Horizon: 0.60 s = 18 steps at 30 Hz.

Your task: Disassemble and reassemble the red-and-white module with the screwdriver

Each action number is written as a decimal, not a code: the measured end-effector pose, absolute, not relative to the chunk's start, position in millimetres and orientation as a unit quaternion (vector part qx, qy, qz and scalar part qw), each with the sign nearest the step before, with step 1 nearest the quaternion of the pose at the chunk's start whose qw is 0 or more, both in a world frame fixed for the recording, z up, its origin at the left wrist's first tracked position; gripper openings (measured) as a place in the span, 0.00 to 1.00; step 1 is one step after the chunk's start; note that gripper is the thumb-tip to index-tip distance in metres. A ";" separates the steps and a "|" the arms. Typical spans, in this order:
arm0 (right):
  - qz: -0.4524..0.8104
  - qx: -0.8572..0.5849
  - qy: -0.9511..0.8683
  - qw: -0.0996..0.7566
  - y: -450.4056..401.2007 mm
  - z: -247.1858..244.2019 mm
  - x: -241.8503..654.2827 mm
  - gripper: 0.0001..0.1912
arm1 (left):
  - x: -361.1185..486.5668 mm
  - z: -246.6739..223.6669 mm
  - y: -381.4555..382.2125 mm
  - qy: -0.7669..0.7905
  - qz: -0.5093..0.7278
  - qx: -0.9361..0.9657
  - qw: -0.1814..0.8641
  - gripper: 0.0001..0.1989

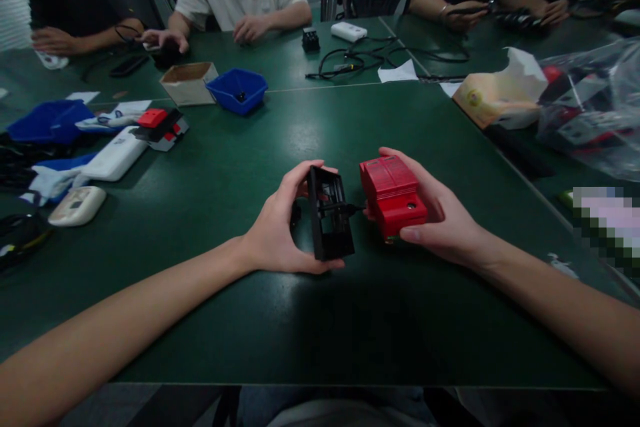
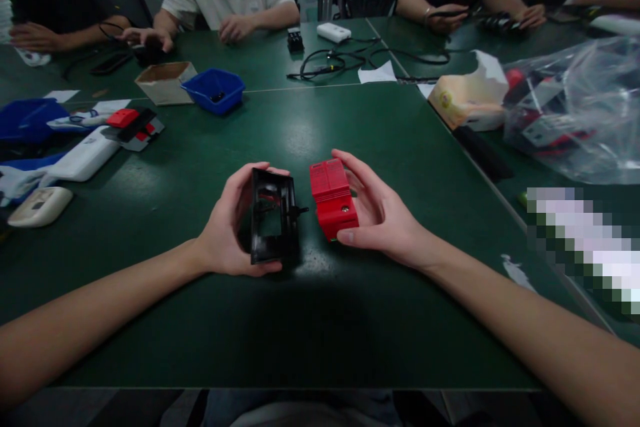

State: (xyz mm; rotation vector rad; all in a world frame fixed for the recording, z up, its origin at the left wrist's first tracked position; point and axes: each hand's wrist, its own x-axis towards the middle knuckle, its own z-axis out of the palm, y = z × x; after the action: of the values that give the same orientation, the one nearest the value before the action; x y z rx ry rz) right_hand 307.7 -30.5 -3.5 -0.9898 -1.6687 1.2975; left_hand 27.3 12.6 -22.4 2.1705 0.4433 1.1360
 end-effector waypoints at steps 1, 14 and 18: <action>0.505 -0.388 -0.661 0.397 -30.5 -4.7 307.9 0.53 | 27.2 -22.9 12.6 0.167 0.432 0.825 0.324 0.66; 0.360 -0.404 -0.729 0.419 -33.9 -17.1 308.0 0.49 | 27.2 -19.8 10.7 0.166 0.411 0.843 0.306 0.64; 0.289 -0.416 -0.748 0.429 -36.0 -15.3 306.8 0.49 | 28.1 -18.1 9.1 0.174 0.416 0.844 0.290 0.63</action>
State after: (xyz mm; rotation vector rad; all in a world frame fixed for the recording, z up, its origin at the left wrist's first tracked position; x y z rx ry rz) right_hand 306.8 -36.0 -15.3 -1.0380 -1.8667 0.7202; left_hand 28.1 9.1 -18.1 2.2519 0.4629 1.1098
